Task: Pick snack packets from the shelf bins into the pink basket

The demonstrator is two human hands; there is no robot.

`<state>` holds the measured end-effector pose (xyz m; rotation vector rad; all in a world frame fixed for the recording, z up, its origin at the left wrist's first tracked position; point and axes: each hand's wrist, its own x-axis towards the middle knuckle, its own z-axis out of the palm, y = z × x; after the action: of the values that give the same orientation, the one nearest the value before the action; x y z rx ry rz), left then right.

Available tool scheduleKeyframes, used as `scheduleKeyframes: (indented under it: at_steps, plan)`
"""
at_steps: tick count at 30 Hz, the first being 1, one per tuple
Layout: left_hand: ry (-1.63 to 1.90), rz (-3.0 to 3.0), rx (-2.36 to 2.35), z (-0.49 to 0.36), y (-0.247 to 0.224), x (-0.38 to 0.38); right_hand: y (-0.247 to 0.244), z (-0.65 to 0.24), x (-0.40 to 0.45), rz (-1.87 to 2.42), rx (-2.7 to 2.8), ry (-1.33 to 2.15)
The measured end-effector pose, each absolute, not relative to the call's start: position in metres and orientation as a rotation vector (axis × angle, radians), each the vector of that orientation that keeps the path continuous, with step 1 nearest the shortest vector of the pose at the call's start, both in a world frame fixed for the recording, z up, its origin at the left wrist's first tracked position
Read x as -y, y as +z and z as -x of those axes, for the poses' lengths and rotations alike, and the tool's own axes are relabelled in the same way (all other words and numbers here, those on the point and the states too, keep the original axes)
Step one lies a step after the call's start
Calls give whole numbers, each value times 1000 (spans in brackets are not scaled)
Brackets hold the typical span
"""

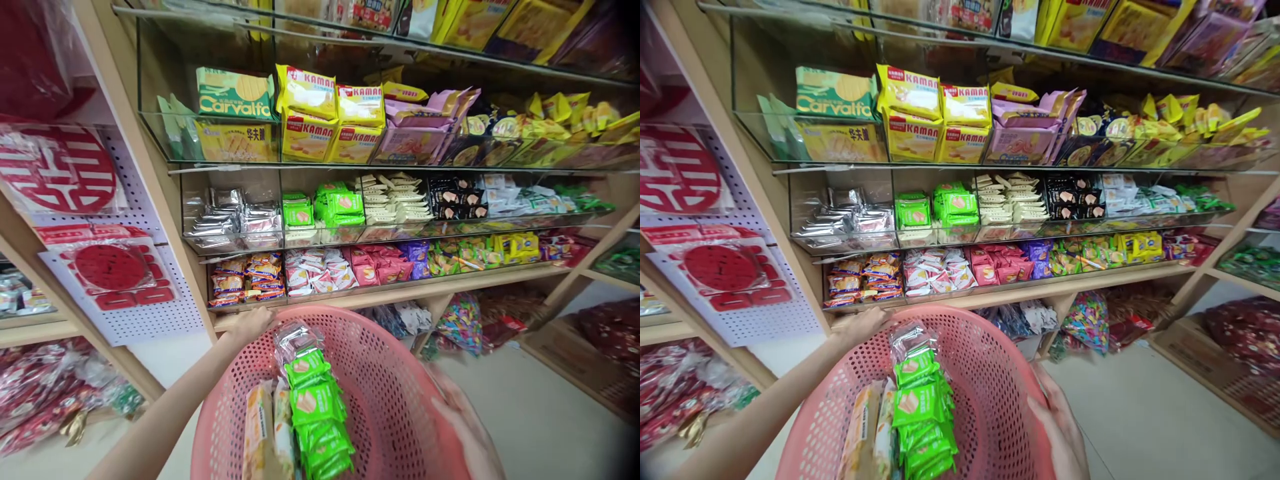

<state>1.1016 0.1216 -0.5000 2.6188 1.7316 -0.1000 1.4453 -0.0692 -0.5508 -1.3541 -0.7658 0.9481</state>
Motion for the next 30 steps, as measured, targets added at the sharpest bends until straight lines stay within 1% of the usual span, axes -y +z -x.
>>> scheduleKeyframes:
  at_steps: [4, 7, 9, 13, 17, 20, 22, 25, 27, 30]
  plan:
    - [-157, -2611, -1765, -1102, -501, -121, -556, -1459, 59, 1483, 909, 942]
    - [-191, -2615, -1775, -1103, -500, -121, -542, -1471, 35, 1577, 1064, 743]
    - [-214, -2618, -1776, -1103, -499, -121, -514, -1472, 14, 1561, 1209, 491]
    - [-247, -2624, -1784, -1104, -496, -120, -428, -1452, -29, 1363, 1558, 76]
    - [-271, -2612, -1814, -1103, -497, -118, -354, -1415, -74, 1092, 1813, -167]
    - [-257, -2606, -1833, -1102, -500, -118, -316, -1380, -119, 944, 2048, -315]
    - [-255, -2601, -1844, -1102, -500, -119, -293, -1354, -154, 921, 2269, -446]
    - [-283, -2591, -1844, -1104, -500, -121, -263, -1315, -206, 1106, 2504, -610]
    - [-292, -2592, -1839, -1104, -501, -122, -251, -1296, -235, 1312, 2550, -596]
    - [-276, -2613, -1860, -1102, -505, -123, -245, -1277, -269, 1492, 2524, -519]
